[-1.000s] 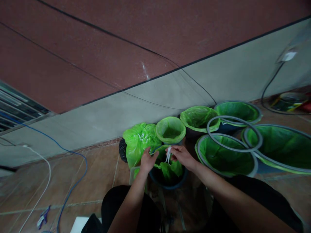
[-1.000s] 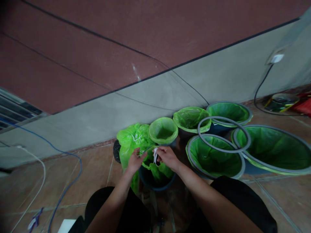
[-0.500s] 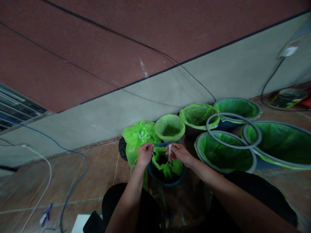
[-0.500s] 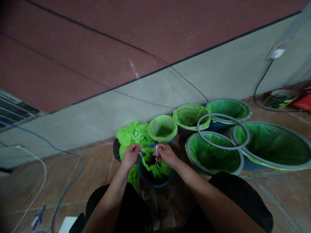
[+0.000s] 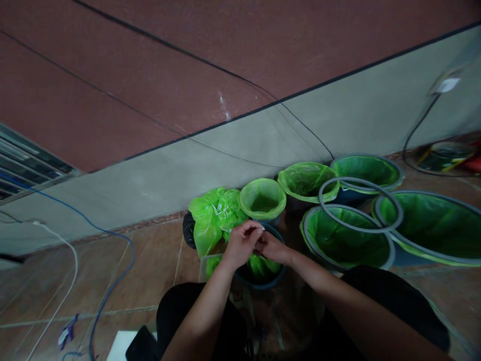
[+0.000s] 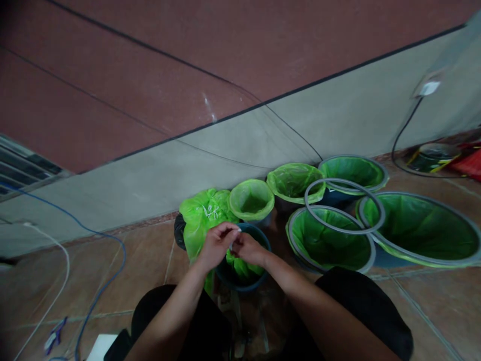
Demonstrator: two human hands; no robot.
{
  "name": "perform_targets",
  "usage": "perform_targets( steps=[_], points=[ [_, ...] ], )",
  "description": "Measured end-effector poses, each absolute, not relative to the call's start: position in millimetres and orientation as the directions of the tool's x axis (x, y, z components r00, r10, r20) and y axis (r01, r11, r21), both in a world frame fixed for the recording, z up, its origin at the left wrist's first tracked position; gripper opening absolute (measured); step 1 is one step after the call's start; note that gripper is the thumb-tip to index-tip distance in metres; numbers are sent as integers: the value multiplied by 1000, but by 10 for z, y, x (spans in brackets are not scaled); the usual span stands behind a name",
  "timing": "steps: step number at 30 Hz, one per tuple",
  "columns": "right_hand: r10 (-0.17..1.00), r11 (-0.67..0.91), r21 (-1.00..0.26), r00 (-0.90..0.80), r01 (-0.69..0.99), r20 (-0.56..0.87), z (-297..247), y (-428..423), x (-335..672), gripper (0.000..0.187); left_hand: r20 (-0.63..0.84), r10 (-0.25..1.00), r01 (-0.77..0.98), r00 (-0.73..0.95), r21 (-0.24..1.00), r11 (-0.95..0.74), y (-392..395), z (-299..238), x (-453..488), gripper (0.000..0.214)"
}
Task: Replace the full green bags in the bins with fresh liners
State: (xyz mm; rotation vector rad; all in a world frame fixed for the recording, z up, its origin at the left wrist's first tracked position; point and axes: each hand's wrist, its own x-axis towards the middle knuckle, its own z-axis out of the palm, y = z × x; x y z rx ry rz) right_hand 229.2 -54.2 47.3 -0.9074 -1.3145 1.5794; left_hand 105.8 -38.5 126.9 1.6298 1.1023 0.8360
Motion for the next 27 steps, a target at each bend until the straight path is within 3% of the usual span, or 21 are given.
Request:
perform_targets(
  steps=[4, 6, 9, 12, 20, 23, 27],
  points=[
    [938, -35, -991, -347, -132, 13, 533, -501, 2379, 43, 18, 977, 287, 213, 955, -80, -272, 1052, 975, 39],
    [948, -39, -985, -319, -167, 16, 623, -477, 2450, 44, -51, 946, 293, 320, 955, -47, -224, 955, 904, 44],
    [956, -71, -980, -292, -184, -14, 749, -461, 2518, 42, -163, 803, 369, 573, 927, -75, -192, 841, 851, 28],
    [965, -124, -966, -253, -226, -65, 789, -453, 2538, 39, -195, 733, 405, 652, 907, -118, -153, 750, 852, 21],
    [933, -303, -887, 82, -349, -351, 649, -436, 2740, 42, -213, 886, 427, 413, 904, 18, 8, 424, 807, 29],
    [945, -310, -894, -5, -323, -326, 692, -474, 2703, 41, -241, 920, 424, 310, 901, 93, -12, 314, 886, 29],
    [951, -281, -896, -223, -344, -213, 758, -452, 2542, 33, -261, 792, 366, 552, 929, 52, -77, 315, 1000, 28]
  ],
)
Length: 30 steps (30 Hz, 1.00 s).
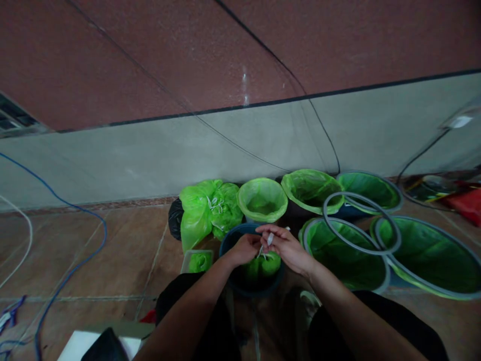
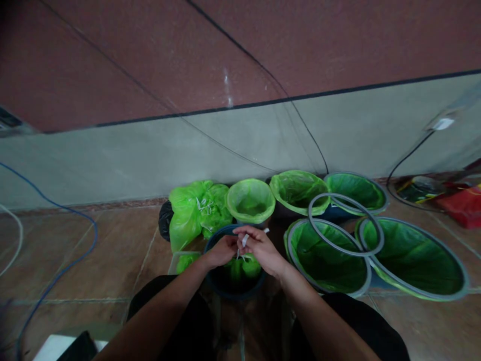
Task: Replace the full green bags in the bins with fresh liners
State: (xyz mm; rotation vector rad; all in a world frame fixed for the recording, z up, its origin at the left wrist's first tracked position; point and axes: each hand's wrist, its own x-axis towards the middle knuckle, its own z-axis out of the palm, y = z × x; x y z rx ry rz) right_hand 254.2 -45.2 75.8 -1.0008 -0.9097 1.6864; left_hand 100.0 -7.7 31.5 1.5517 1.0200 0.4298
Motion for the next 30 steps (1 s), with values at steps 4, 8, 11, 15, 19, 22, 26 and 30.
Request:
perform_targets(
  steps=[4, 8, 11, 15, 19, 22, 26, 30],
  points=[
    [962, -272, -857, -111, -438, -248, 703, -298, 2516, 27, -297, 588, 366, 752, 930, 2, -65, 459, 941, 24],
    [946, -266, -793, 9, -549, -324, 638, -204, 2592, 24, -277, 556, 342, 784, 940, -14, -5, 565, 816, 23],
    [939, -295, -788, -9, -541, -345, 626, -208, 2593, 28, -231, 552, 347, 801, 931, -115, -16, 563, 805, 29],
    [931, -272, -858, 107, -437, -350, 555, -217, 2565, 44, -209, 630, 379, 748, 914, -147, -41, 484, 851, 33],
    [928, -324, -946, 203, 27, -312, 429, -255, 2589, 50, -260, 766, 366, 588, 930, 35, -3, 376, 846, 35],
    [971, -215, -881, 0, 422, -237, 394, -350, 2585, 26, -299, 814, 309, 498, 938, 155, 35, 309, 820, 40],
    [919, -107, -852, -276, 513, -282, 438, -515, 2515, 31, -358, 841, 306, 405, 920, 243, 73, 273, 789, 36],
    [788, -137, -849, -464, 510, -405, 464, -590, 2516, 26, -292, 824, 414, 485, 907, 78, 98, 297, 755, 24]
  ],
)
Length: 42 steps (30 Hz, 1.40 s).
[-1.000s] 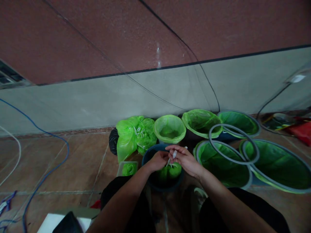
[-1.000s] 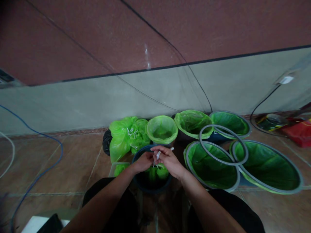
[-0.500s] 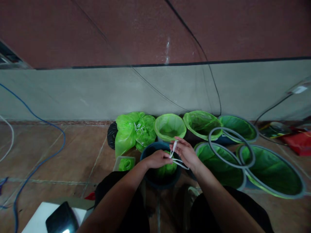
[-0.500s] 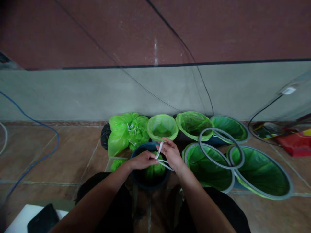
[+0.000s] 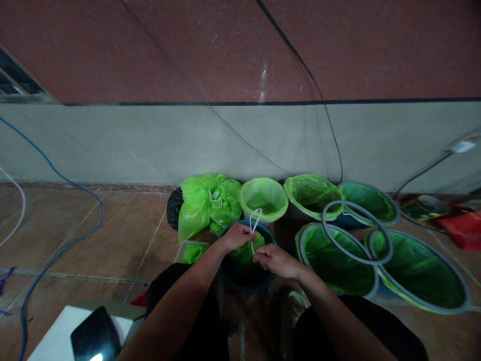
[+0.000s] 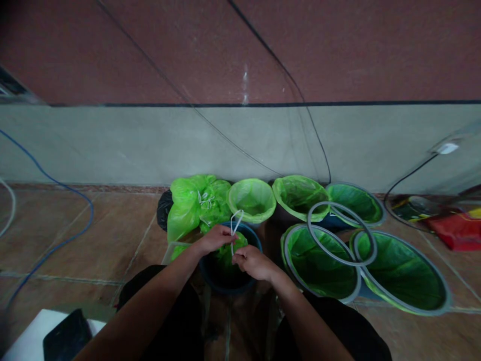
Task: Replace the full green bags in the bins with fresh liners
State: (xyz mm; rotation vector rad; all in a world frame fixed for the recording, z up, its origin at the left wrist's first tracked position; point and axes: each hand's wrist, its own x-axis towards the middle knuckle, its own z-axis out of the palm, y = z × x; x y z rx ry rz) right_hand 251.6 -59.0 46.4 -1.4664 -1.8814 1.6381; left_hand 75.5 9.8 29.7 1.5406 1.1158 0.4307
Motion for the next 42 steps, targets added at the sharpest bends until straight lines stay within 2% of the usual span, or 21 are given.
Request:
perform_targets(
  steps=[2, 5, 7, 9, 11, 13, 15, 17, 21, 25, 29, 32, 34, 35, 39, 42],
  points=[
    [844, -69, -807, -397, 586, -360, 447, -560, 2566, 26, -213, 797, 464, 566, 881, -94, 93, 319, 746, 16],
    [968, -50, -799, -168, 599, -187, 392, -458, 2636, 22, -87, 758, 513, 646, 785, -347, 56, 360, 757, 13],
    [994, -55, -876, -57, 479, -94, 340, -397, 2636, 22, 0, 735, 536, 679, 685, -494, 20, 390, 778, 13],
    [997, -50, -957, -49, 286, -67, 280, -368, 2590, 21, 79, 701, 530, 709, 597, -603, -12, 416, 800, 17],
    [986, -132, -989, -92, 67, -137, 219, -373, 2522, 17, 140, 667, 510, 732, 536, -673, -34, 428, 818, 21],
    [954, -285, -954, -125, -94, -272, 169, -400, 2465, 20, 188, 650, 509, 737, 478, -716, -47, 421, 831, 22],
    [923, -383, -910, -117, -159, -368, 147, -429, 2440, 26, 217, 636, 521, 740, 412, -747, -62, 402, 844, 20],
    [916, -397, -904, -123, -157, -381, 160, -449, 2444, 28, 233, 628, 531, 743, 366, -764, -86, 382, 856, 19],
    [918, -364, -921, -222, -138, -330, 220, -458, 2469, 23, 288, 681, 582, 673, 362, -728, -133, 361, 865, 17],
    [931, -337, -938, -175, -84, -319, 193, -454, 2460, 24, 315, 751, 600, 580, 459, -656, -138, 321, 860, 15],
    [943, -325, -935, -32, 144, -333, 150, -404, 2494, 24, 271, 810, 516, 521, 656, -551, -139, 271, 890, 18],
    [986, -168, -902, 52, 398, -160, 184, -352, 2560, 21, 207, 866, 517, 455, 730, -447, -144, 276, 927, 19],
    [996, -84, -846, 30, 527, -80, 221, -334, 2606, 21, 126, 920, 595, 372, 728, -340, -135, 294, 936, 21],
    [996, -77, -814, 11, 575, -87, 236, -331, 2629, 22, 77, 945, 643, 318, 714, -275, -126, 302, 932, 23],
    [977, -161, -654, 28, 740, -209, 252, -335, 2731, 26, -103, 987, 800, 125, 598, -39, -58, 302, 856, 21],
    [967, -209, -584, 76, 784, -244, 241, -336, 2807, 30, -155, 986, 860, 63, 510, 25, -4, 280, 786, 18]
  ],
)
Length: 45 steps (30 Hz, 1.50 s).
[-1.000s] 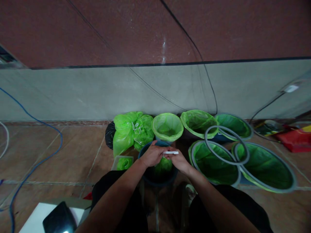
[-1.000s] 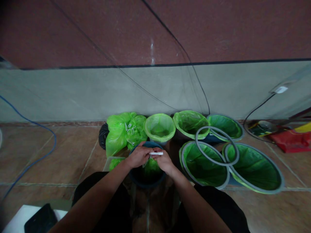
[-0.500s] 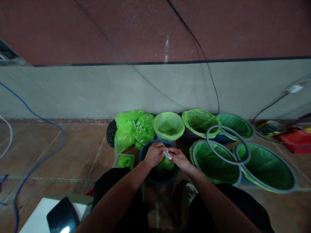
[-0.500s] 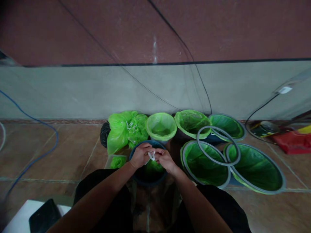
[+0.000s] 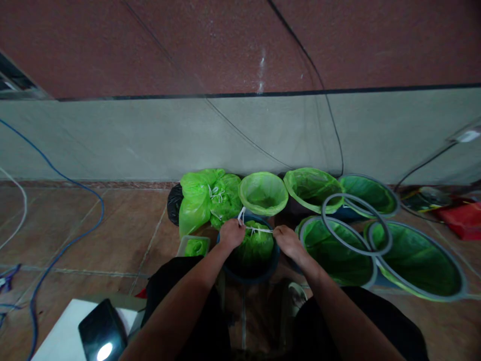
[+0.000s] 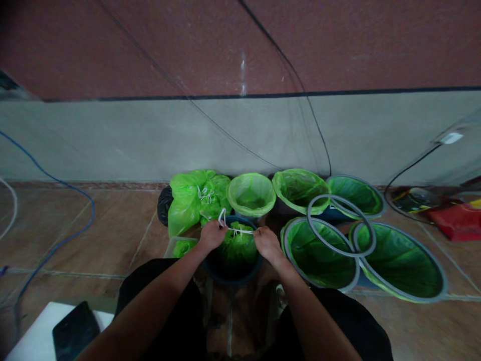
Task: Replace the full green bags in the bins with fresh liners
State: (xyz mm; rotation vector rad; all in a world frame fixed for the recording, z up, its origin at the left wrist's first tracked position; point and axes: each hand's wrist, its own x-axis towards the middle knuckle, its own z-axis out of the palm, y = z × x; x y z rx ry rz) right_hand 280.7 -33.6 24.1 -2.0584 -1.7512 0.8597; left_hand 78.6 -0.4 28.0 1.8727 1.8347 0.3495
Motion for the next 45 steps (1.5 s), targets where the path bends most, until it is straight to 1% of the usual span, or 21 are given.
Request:
perform_targets(
  steps=[2, 4, 7, 9, 11, 14, 17, 19, 23, 26, 28, 30, 31, 33, 35, 36, 38, 39, 40, 42, 45],
  points=[
    [967, -220, -613, 89, 759, -238, 242, -336, 2842, 31, -153, 987, 842, 56, 538, 35, 16, 270, 772, 19],
    [967, -234, -690, 94, 685, -235, 252, -341, 2856, 31, -157, 985, 750, 77, 660, 47, 17, 270, 797, 20],
    [969, -244, -805, 97, 540, -229, 274, -356, 2837, 32, -206, 972, 467, 110, 874, 132, -11, 279, 882, 16],
    [975, -223, -877, 109, 426, -195, 289, -369, 2802, 35, -244, 962, 262, 123, 943, 206, -35, 281, 938, 13],
    [974, -215, -943, 131, 255, -187, 315, -383, 2754, 33, -273, 955, 92, 119, 960, 263, -50, 275, 971, 12],
    [947, -275, -960, 157, -58, -281, 388, -400, 2678, 31, -331, 934, -69, 136, 937, 342, -57, 254, 976, 14],
    [933, -307, -915, 106, -261, -343, 484, -409, 2624, 34, -354, 899, -104, 257, 915, 390, -69, 243, 967, 19],
    [945, -293, -904, 52, -312, -324, 538, -412, 2601, 33, -322, 880, -105, 349, 920, 378, -85, 245, 970, 20],
    [964, -264, -925, -50, -274, -260, 603, -424, 2561, 32, -220, 843, -88, 490, 950, 299, -112, 241, 990, 29],
    [973, -229, -936, -104, -266, -208, 600, -417, 2542, 32, -194, 837, -20, 511, 971, 238, -118, 217, 997, 29],
    [978, -204, -937, -26, -283, -205, 556, -398, 2545, 38, -196, 851, 37, 487, 978, 205, -119, 196, 998, 30],
    [968, -214, -949, 81, -233, -239, 480, -378, 2554, 45, -190, 864, 76, 466, 982, 175, -120, 178, 999, 31],
    [962, -237, -957, 97, -170, -255, 436, -374, 2558, 46, -181, 868, 86, 461, 983, 160, -119, 170, 1000, 31],
    [966, -258, -966, 13, 7, -258, 354, -383, 2558, 41, -164, 872, 91, 461, 986, 138, -114, 156, 1005, 29],
    [976, -175, -965, -95, 195, -196, 301, -409, 2551, 34, -157, 874, 94, 459, 987, 128, -107, 141, 1013, 26],
    [981, -116, -954, -119, 276, -153, 288, -424, 2548, 31, -157, 877, 93, 454, 987, 128, -103, 132, 1017, 24],
    [992, -31, -915, -103, 401, -78, 280, -444, 2547, 28, -155, 886, 85, 436, 988, 131, -98, 114, 1024, 20],
    [994, -19, -900, -87, 435, -63, 279, -448, 2548, 26, -153, 892, 86, 426, 988, 128, -97, 106, 1025, 19],
    [995, -22, -897, -81, 441, -64, 276, -449, 2549, 23, -151, 896, 93, 417, 988, 123, -96, 101, 1025, 17],
    [993, -45, -918, -79, 394, -83, 253, -445, 2545, 22, -149, 905, 134, 399, 986, 104, -97, 105, 1022, 14],
    [994, -75, -958, -56, 278, -94, 186, -443, 2521, 28, -121, 915, 261, 385, 965, 17, -111, 150, 1011, 12]
  ],
)
